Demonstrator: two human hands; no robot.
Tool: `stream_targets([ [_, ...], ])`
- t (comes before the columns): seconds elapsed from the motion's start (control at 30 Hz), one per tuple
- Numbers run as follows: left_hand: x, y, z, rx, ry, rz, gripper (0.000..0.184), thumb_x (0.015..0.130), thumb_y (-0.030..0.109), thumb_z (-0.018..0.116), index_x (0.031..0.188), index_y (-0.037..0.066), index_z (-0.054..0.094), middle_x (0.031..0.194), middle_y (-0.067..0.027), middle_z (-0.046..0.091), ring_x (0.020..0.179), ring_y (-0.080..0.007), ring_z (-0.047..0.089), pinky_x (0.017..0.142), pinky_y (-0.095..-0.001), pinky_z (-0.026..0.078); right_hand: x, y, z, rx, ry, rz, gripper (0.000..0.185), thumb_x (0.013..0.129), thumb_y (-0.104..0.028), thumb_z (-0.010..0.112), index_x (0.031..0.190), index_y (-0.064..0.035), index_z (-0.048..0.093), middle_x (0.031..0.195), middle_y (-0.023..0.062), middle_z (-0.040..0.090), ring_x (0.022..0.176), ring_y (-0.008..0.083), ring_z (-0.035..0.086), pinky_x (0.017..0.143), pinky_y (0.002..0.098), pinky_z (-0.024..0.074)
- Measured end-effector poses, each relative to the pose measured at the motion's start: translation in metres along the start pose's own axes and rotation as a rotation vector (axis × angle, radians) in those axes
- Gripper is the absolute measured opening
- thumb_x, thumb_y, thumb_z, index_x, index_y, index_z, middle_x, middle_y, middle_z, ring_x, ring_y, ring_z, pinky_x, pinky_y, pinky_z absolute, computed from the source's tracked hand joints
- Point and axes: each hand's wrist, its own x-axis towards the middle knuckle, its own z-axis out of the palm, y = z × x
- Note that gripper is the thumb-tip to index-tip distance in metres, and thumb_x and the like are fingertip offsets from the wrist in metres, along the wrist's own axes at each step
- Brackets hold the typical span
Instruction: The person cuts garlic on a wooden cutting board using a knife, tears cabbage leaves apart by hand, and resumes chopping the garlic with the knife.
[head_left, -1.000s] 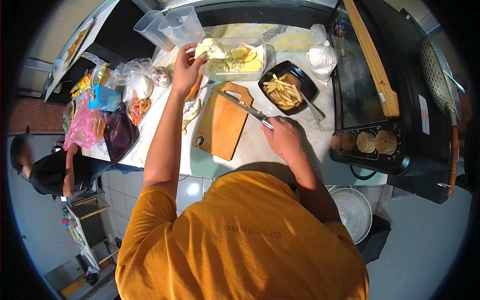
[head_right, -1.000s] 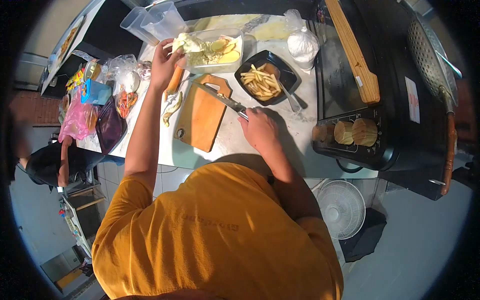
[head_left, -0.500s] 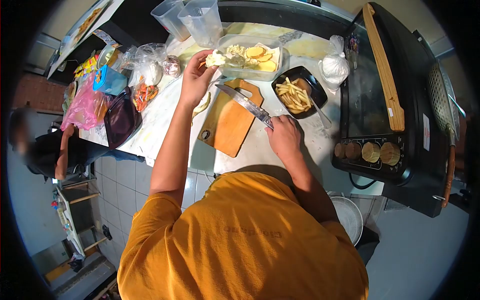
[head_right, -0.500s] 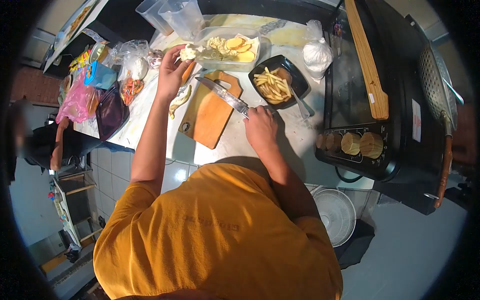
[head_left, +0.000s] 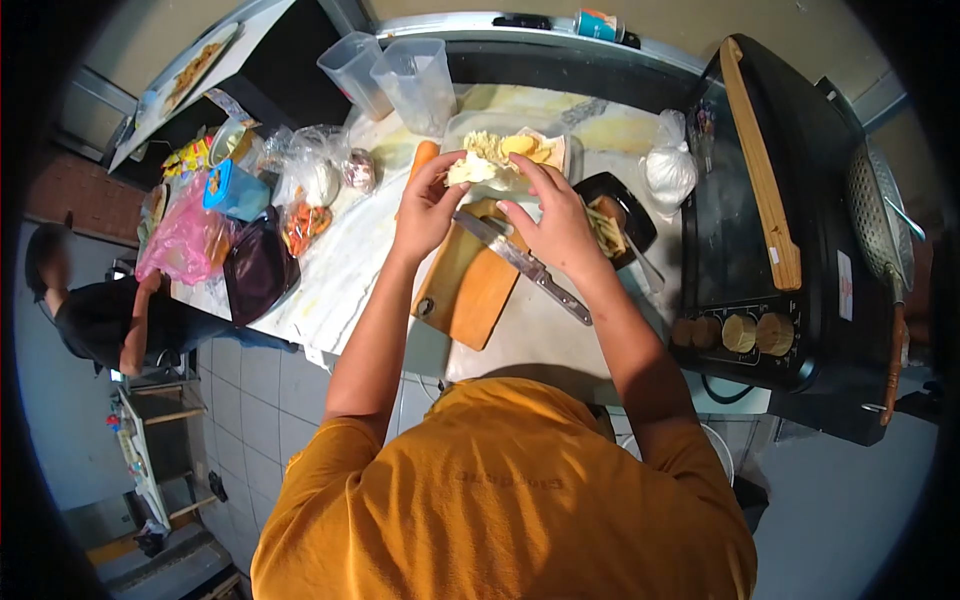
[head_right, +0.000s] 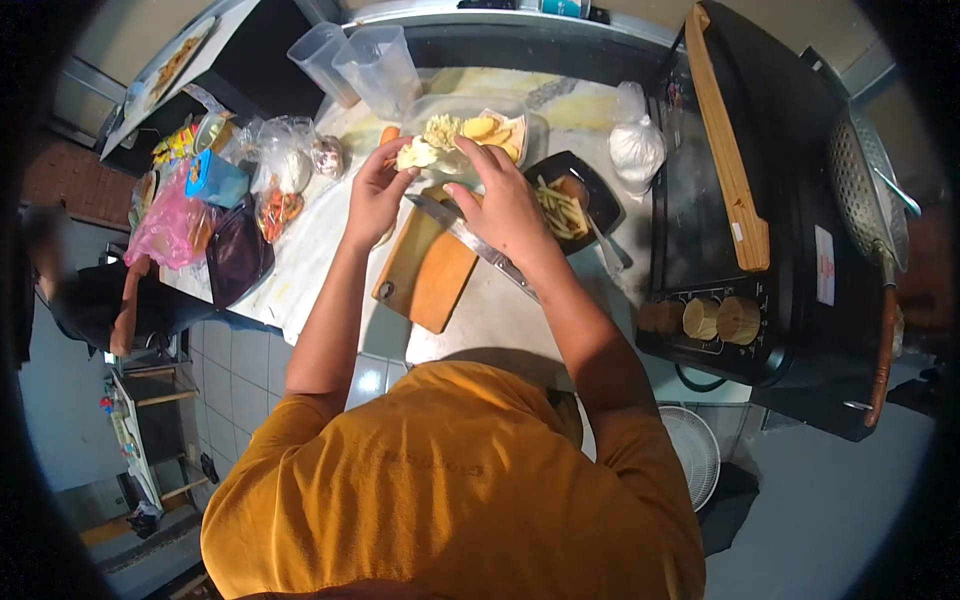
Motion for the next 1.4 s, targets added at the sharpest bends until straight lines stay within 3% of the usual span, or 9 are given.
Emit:
stream_targets([
  [0.3,0.047,0.006,0.019,0.277,0.032,-0.104,0.044,0.093,0.003,0.068,0.136,0.007,0.056,0.108,-0.0029,0.062,0.091,-0.0090,0.063,0.076,-0.0248,0.051,0.048,0.042,-0.001,0.028,-0.003,0.154,0.033,0.094,-0.020,0.063,0.119,0.0002,0.062,0.103,0.0231,0.068,0.091,0.0383,0.067,0.082,0.0422,0.0522],
  [0.37,0.054,0.009,0.027,0.284,0.086,-0.060,0.041,0.092,0.007,0.070,0.133,0.008,0.060,0.109,-0.0053,0.061,0.086,-0.0113,0.064,0.076,-0.0253,0.053,0.052,0.044,-0.002,0.110,0.017,0.317,0.032,0.093,-0.022,0.062,0.114,0.0020,0.063,0.098,0.0234,0.069,0.088,0.0369,0.068,0.079,0.0407,0.0529],
  [0.47,0.069,0.012,0.030,0.516,-0.064,0.157,0.034,0.092,0.008,0.070,0.126,0.009,0.065,0.111,-0.0079,0.061,0.088,-0.0147,0.065,0.079,-0.0263,0.055,0.058,0.043,-0.007,0.134,0.015,0.387,0.034,0.093,-0.025,0.061,0.114,0.0015,0.064,0.101,0.0244,0.069,0.092,0.0373,0.068,0.081,0.0410,0.0524],
  [0.7,0.083,-0.001,0.035,0.577,-0.119,0.254,0.028,0.090,0.007,0.071,0.118,0.008,0.068,0.110,-0.0094,0.060,0.092,-0.0187,0.064,0.079,-0.0298,0.058,0.063,0.048,-0.013,0.099,0.068,0.405,0.035,0.095,-0.029,0.059,0.115,0.0001,0.061,0.102,0.0258,0.068,0.098,0.0432,0.066,0.085,0.0441,0.0510],
  [1.0,0.085,0.018,0.036,0.732,-0.250,0.104,0.026,0.089,0.012,0.073,0.110,0.003,0.060,0.107,-0.0107,0.059,0.077,-0.0181,0.065,0.072,-0.0280,0.056,0.057,0.057,-0.010,0.054,-0.065,0.398,0.039,0.099,-0.032,0.051,0.124,-0.0025,0.048,0.106,0.0301,0.065,0.104,0.0481,0.062,0.087,0.0486,0.0486],
  [1.13,0.083,0.021,0.034,0.710,-0.240,0.187,0.024,0.091,0.013,0.071,0.110,0.004,0.059,0.101,-0.0119,0.058,0.075,-0.0206,0.067,0.066,-0.0311,0.053,0.057,0.056,-0.013,0.252,-0.072,0.411,0.041,0.099,-0.034,0.052,0.123,-0.0020,0.046,0.112,0.0244,0.063,0.104,0.0377,0.064,0.085,0.0454,0.0506],
  [1.2,0.083,0.019,0.035,0.338,-0.228,0.022,0.022,0.092,0.012,0.070,0.110,0.004,0.059,0.099,-0.0105,0.057,0.073,-0.0189,0.064,0.067,-0.0309,0.052,0.059,0.054,-0.014,0.336,-0.089,0.444,0.041,0.100,-0.035,0.052,0.123,-0.0021,0.046,0.113,0.0204,0.063,0.103,0.0316,0.065,0.082,0.0428,0.0527],
  [1.3,0.083,0.023,0.031,0.454,-0.231,0.153,0.022,0.093,0.012,0.069,0.109,0.003,0.058,0.101,-0.0096,0.057,0.066,-0.0168,0.061,0.063,-0.0308,0.050,0.062,0.047,-0.015,0.826,-0.128,0.552,0.047,0.102,-0.040,0.050,0.128,-0.0023,0.042,0.111,0.0115,0.060,0.090,0.0200,0.065,0.069,0.0304,0.0547],
  [1.4,0.081,0.031,0.028,0.580,-0.231,0.273,0.021,0.093,0.013,0.069,0.109,0.004,0.059,0.103,-0.0096,0.056,0.063,-0.0169,0.061,0.060,-0.0312,0.050,0.061,0.044,-0.017,1.026,-0.157,0.564,0.046,0.102,-0.038,0.050,0.129,-0.0020,0.043,0.113,0.0120,0.060,0.086,0.0198,0.065,0.070,0.0326,0.0547],
])
